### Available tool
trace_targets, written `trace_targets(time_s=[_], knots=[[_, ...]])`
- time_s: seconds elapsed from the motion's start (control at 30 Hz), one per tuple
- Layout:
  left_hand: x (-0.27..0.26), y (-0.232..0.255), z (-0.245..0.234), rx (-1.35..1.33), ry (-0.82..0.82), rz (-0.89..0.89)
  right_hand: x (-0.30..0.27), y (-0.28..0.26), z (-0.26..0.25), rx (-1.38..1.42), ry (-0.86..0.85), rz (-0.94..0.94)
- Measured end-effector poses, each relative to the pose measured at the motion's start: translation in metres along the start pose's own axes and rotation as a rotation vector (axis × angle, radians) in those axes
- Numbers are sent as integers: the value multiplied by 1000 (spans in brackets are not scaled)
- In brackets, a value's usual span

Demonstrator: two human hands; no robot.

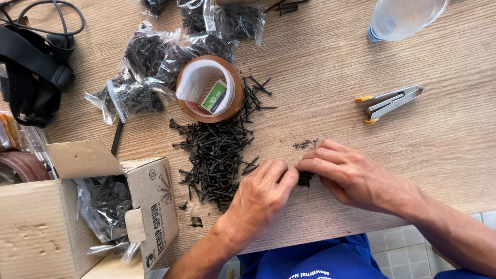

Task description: The person sorts black screws from a large pile on a wooden table into smaller, evenly spaced groups. They repeatedly pick up small handfuls of screws and place them in neat rows across the table surface.

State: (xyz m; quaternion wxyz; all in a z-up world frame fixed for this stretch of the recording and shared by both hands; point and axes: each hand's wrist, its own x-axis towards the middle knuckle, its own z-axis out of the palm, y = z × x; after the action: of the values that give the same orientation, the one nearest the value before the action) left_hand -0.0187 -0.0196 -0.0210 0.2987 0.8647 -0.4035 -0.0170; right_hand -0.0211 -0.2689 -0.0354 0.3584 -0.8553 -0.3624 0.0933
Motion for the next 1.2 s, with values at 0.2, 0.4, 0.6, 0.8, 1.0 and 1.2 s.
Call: trace_targets(time_s=[0.2,0.4,0.6,0.8,1.0,1.2], knots=[[-4,-1,9,23,16,-85,5,-14,-4,-19,-21,19],[1,1,6,47,28,-30,3,-20,1,21,48,19],[2,8,10,-146,-75,18,-14,-25,2,-71,143,-6],[29,26,37,-147,-132,81,-61,-15,-13,-149,224,-19],[121,62,86,73,-2,205,-128,33,-66,-332,235,108],[230,73,151,233,130,171,-156,119,-133,-550,238,135]])
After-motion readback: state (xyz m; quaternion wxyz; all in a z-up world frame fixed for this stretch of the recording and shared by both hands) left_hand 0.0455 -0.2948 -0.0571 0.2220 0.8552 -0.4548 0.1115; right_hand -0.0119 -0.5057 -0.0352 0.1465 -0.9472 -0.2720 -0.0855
